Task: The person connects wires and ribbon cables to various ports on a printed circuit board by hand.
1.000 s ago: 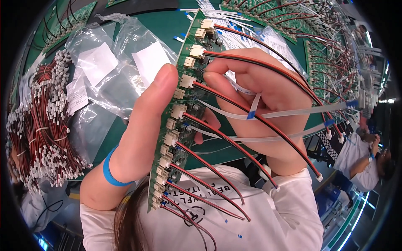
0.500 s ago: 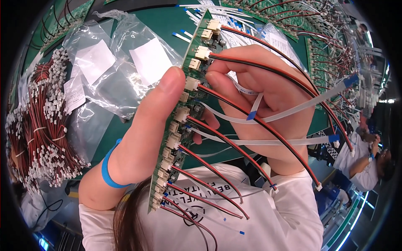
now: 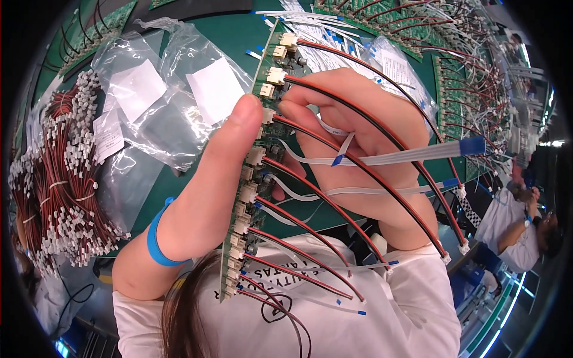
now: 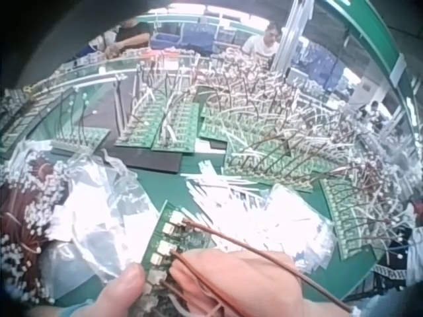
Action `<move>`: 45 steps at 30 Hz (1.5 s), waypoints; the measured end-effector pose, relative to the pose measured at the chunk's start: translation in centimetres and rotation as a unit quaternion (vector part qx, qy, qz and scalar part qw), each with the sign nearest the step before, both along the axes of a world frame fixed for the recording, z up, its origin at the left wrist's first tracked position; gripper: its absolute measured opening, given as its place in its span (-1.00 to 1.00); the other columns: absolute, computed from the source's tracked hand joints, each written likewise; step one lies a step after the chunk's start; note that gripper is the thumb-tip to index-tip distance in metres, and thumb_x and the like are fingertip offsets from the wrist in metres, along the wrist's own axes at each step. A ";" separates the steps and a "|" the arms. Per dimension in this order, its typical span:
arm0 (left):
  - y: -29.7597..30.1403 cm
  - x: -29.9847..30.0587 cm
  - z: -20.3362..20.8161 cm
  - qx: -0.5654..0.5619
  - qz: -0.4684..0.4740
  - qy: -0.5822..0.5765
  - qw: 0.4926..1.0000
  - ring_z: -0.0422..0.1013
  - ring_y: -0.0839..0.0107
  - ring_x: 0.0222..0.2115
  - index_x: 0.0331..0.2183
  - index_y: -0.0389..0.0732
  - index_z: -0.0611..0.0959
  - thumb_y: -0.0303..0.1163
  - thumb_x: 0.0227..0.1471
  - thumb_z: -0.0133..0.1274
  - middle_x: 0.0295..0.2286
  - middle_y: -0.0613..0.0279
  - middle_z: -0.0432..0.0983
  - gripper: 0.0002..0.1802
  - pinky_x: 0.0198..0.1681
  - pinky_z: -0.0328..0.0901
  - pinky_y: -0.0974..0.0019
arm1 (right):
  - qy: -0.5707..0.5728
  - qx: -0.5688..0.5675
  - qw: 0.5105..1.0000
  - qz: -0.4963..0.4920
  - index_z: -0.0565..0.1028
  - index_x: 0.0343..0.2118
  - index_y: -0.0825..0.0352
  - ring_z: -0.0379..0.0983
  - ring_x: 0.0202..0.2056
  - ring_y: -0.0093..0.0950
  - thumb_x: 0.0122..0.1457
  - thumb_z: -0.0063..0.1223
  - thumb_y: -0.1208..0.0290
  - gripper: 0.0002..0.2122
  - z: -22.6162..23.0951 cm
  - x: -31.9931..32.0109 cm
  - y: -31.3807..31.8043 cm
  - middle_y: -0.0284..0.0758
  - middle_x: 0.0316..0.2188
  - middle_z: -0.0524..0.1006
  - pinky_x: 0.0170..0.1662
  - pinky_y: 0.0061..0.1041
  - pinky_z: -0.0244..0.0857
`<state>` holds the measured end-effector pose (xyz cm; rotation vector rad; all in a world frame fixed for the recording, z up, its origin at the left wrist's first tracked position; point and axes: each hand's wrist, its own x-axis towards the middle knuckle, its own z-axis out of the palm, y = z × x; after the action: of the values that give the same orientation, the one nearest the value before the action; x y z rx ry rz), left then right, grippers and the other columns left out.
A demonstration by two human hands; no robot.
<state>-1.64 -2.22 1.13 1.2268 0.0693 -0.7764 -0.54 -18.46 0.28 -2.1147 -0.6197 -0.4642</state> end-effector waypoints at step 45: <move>0.9 1.0 0.3 -0.132 0.155 -0.076 0.976 0.40 0.33 -0.50 0.04 -0.48 0.21 0.18 -0.17 -0.18 -0.11 -0.33 0.29 -0.04 -0.51 0.33 0.40 | 0.315 0.242 0.910 0.122 0.39 -0.14 0.57 0.02 -0.71 -0.82 0.24 -0.27 0.42 -0.70 5.1 0.4 -3.9 -0.40 -0.69 0.38 -0.66 -0.80 -0.19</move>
<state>-0.66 -1.29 1.45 0.9873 0.0299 -0.4037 -0.19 -22.40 5.42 -1.5503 -0.3324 0.2014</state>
